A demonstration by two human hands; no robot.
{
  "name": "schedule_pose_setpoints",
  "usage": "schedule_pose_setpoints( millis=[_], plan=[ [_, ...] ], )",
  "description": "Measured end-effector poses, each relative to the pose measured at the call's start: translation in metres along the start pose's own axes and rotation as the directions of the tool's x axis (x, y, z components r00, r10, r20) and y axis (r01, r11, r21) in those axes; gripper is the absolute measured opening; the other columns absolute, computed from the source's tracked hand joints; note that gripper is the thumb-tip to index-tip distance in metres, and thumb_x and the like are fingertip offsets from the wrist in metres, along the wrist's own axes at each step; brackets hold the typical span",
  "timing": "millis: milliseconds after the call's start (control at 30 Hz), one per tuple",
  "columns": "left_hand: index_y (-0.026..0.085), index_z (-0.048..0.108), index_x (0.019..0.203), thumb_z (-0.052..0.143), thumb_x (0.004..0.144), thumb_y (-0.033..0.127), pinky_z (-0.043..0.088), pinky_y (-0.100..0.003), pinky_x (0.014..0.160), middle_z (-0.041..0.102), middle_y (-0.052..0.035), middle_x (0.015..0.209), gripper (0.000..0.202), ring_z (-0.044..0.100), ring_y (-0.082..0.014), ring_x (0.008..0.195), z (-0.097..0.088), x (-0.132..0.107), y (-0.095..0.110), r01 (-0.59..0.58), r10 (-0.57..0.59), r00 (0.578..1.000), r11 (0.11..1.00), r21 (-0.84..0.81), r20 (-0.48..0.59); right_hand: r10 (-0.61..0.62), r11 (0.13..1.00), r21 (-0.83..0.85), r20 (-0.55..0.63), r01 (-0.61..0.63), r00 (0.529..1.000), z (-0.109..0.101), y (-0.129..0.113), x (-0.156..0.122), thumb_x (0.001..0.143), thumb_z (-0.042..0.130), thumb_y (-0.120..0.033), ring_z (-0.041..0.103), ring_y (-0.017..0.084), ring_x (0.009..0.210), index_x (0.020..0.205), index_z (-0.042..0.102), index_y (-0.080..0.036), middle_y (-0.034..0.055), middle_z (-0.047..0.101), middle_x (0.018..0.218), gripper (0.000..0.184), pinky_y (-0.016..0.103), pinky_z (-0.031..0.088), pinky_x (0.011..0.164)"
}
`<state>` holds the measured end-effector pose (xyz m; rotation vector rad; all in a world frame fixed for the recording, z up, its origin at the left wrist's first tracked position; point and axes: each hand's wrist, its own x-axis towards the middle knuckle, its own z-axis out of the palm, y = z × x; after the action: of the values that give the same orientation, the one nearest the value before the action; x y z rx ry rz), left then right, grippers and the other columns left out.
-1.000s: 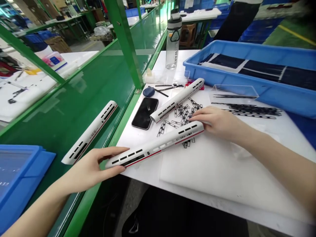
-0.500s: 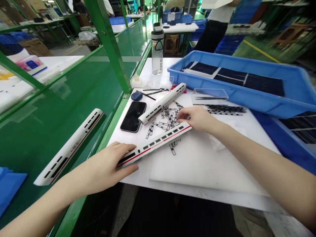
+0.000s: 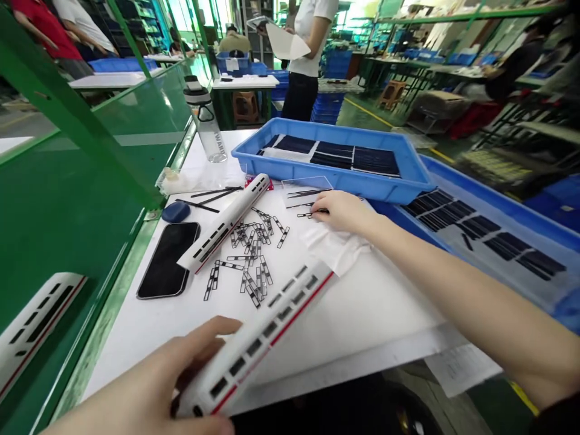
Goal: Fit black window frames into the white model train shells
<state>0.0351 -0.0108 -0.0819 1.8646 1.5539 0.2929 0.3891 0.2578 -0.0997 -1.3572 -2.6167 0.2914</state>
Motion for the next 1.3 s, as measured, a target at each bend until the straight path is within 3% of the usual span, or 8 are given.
schedule_pose_setpoints(
  millis=[100, 233, 467, 733, 900, 1033, 1167, 1300],
  plan=[
    [0.043, 0.059, 0.150, 0.078, 0.081, 0.055, 0.062, -0.035, 0.103, 0.068, 0.0013, 0.151, 0.072, 0.072, -0.0320, 0.129, 0.004, 0.027, 0.035, -0.005, 0.019, 0.972, 0.998, -0.060, 0.235, -0.039, 0.999, -0.005, 0.021, 0.039, 0.999, 0.002, 0.006, 0.002, 0.104, 0.067, -0.037, 0.070, 0.023, 0.108, 0.119, 0.071, -0.018, 0.0090, 0.071, 0.124, 0.025, 0.044, 0.060, 0.095],
    [0.035, 0.064, 0.146, 0.060, 0.093, 0.059, 0.058, -0.031, 0.108, 0.069, -0.0006, 0.150, 0.058, 0.070, -0.0285, 0.131, 0.007, 0.063, 0.072, -0.066, 0.112, 0.938, 0.987, -0.147, 0.328, -0.067, 0.996, 0.058, -0.017, 0.068, 0.998, -0.006, 0.004, 0.008, 0.103, 0.068, -0.037, 0.071, 0.022, 0.105, 0.114, 0.071, -0.017, 0.0080, 0.072, 0.119, 0.023, 0.043, 0.060, 0.094],
    [0.027, 0.064, 0.147, 0.060, 0.097, 0.061, 0.055, -0.033, 0.111, 0.067, -0.0054, 0.153, 0.060, 0.066, -0.0299, 0.134, 0.015, 0.080, 0.068, -0.028, 0.109, 0.923, 0.975, -0.219, 0.368, 0.053, 0.935, 0.349, -0.300, 0.058, 0.952, -0.038, -0.001, 0.011, 0.096, 0.070, -0.029, 0.073, 0.022, 0.093, 0.105, 0.078, -0.016, 0.0077, 0.079, 0.104, 0.019, 0.041, 0.058, 0.091],
    [0.029, 0.066, 0.145, 0.062, 0.096, 0.061, 0.058, -0.032, 0.104, 0.073, -0.0028, 0.144, 0.059, 0.071, -0.0293, 0.126, 0.019, 0.086, 0.063, -0.033, 0.114, 0.932, 0.972, -0.234, 0.345, 0.158, 0.823, 0.558, -0.400, 0.103, 0.903, -0.055, -0.010, 0.013, 0.079, 0.082, -0.019, 0.073, 0.023, 0.081, 0.085, 0.078, -0.019, 0.0048, 0.078, 0.085, 0.008, 0.042, 0.061, 0.083],
    [0.030, 0.064, 0.148, 0.070, 0.091, 0.041, 0.055, -0.036, 0.113, 0.069, -0.0032, 0.150, 0.059, 0.069, -0.0302, 0.133, 0.022, 0.084, 0.056, -0.110, 0.189, 0.934, 0.959, -0.259, 0.302, 0.366, 0.616, 0.764, -0.494, 0.193, 0.788, -0.065, -0.043, -0.056, 0.089, 0.075, -0.024, 0.074, 0.020, 0.082, 0.113, 0.071, -0.023, 0.0012, 0.076, 0.085, 0.024, 0.031, 0.059, 0.065],
    [0.030, 0.061, 0.151, 0.069, 0.085, 0.021, 0.054, -0.031, 0.113, 0.068, -0.0018, 0.152, 0.067, 0.068, -0.0279, 0.134, 0.023, 0.080, 0.052, -0.190, 0.284, 0.917, 0.928, -0.320, 0.279, 0.563, 0.366, 0.922, -0.329, 0.129, 0.758, -0.044, -0.084, -0.143, 0.085, 0.081, -0.013, 0.072, 0.015, 0.069, 0.146, 0.060, -0.035, -0.0052, 0.069, 0.074, 0.068, 0.022, 0.055, 0.053],
    [0.029, 0.061, 0.151, 0.065, 0.083, 0.012, 0.060, -0.027, 0.103, 0.074, -0.0016, 0.142, 0.069, 0.070, -0.0275, 0.131, 0.024, 0.081, 0.056, -0.165, 0.302, 0.900, 0.904, -0.394, 0.316, 0.678, 0.352, 0.936, -0.260, 0.008, 0.688, -0.005, -0.121, -0.191, 0.091, 0.083, -0.024, 0.067, 0.012, 0.056, 0.126, 0.074, -0.034, -0.0043, 0.072, 0.073, 0.038, 0.023, 0.061, 0.055],
    [0.028, 0.057, 0.154, 0.065, 0.087, 0.015, 0.065, -0.027, 0.087, 0.082, -0.0001, 0.113, 0.069, 0.074, -0.0282, 0.119, 0.029, 0.082, 0.063, -0.103, 0.293, 0.889, 0.877, -0.469, 0.352, 0.759, 0.441, 0.897, -0.345, -0.045, 0.551, 0.021, -0.148, -0.193, 0.091, 0.082, -0.027, 0.071, 0.015, 0.060, 0.127, 0.076, -0.032, -0.0008, 0.077, 0.078, 0.037, 0.025, 0.059, 0.051]
  ],
)
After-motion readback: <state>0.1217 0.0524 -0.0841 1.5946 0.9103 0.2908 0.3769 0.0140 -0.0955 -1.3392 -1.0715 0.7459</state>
